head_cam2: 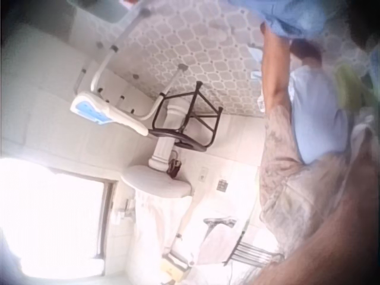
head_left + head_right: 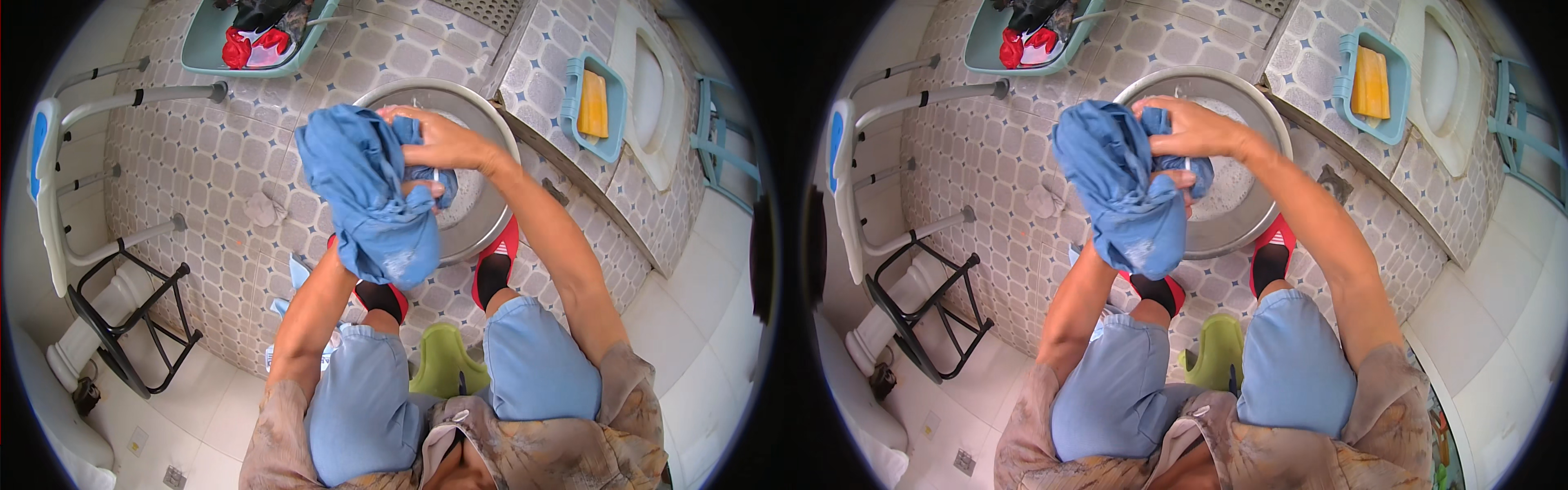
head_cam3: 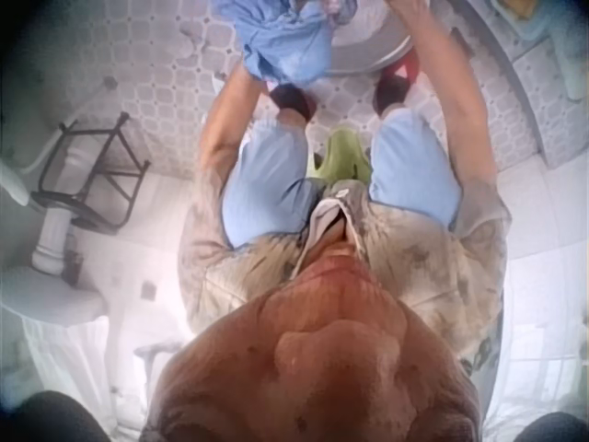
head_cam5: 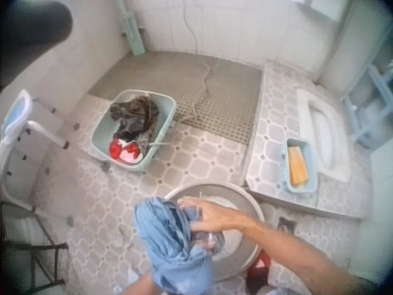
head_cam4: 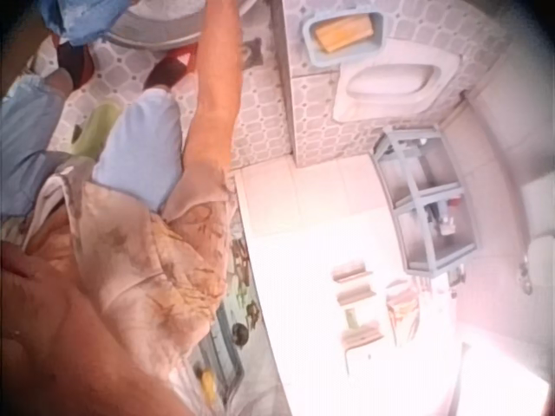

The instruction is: The person washes clothes by scrubbing garments with soap in a washbasin, pours the soapy water into the toilet, and rinses another cloth in the refilled basin.

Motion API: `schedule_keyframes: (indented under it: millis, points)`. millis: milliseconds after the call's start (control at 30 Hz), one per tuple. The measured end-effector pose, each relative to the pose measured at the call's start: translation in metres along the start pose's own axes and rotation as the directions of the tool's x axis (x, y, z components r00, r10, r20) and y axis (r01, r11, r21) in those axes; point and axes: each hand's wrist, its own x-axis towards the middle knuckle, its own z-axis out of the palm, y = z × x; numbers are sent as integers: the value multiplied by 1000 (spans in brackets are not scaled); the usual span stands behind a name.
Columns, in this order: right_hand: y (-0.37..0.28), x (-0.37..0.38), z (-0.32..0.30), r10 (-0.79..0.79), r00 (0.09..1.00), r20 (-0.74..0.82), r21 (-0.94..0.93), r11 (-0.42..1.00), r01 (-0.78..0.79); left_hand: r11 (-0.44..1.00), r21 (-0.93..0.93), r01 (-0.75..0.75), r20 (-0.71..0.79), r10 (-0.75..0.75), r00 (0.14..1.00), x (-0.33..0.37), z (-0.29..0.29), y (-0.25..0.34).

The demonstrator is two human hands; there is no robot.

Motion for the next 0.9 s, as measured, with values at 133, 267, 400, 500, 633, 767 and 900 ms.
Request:
schedule_keyframes:
  millis: [133, 267, 400, 500, 633, 767, 900]
  points:
    - [-15, -8, -10, 174, 933, 316, 730, 584, -356, 975, -204, 87, 28, -83, 996, -11, 1, 8]
    - [-15, -13, 0, 186, 965, 184, 747, 612, -260, 966, -199, 166, 18, -166, 986, -13, 2, 13]
    - [-7, -7, 16, 302, 950, 76, 676, 685, -272, 991, 130, -6, -18, 8, 1000, -7, -5, 2]
    - [-6, 0, 24, 353, 933, -74, 315, 896, -313, 950, 294, -108, -86, 139, 987, 0, -19, -19]
    - [11, 11, 37, 89, 974, -208, -234, 962, -138, 916, 376, -138, -118, 195, 974, 7, -27, -35]
    - [6, 16, 46, 19, 986, -167, -236, 970, -59, 951, 290, -103, -85, 133, 988, 2, -26, -23]
    - [-2, 18, 47, 61, 996, 61, -373, 927, -34, 981, 189, -33, -29, 39, 999, -2, -23, -13]
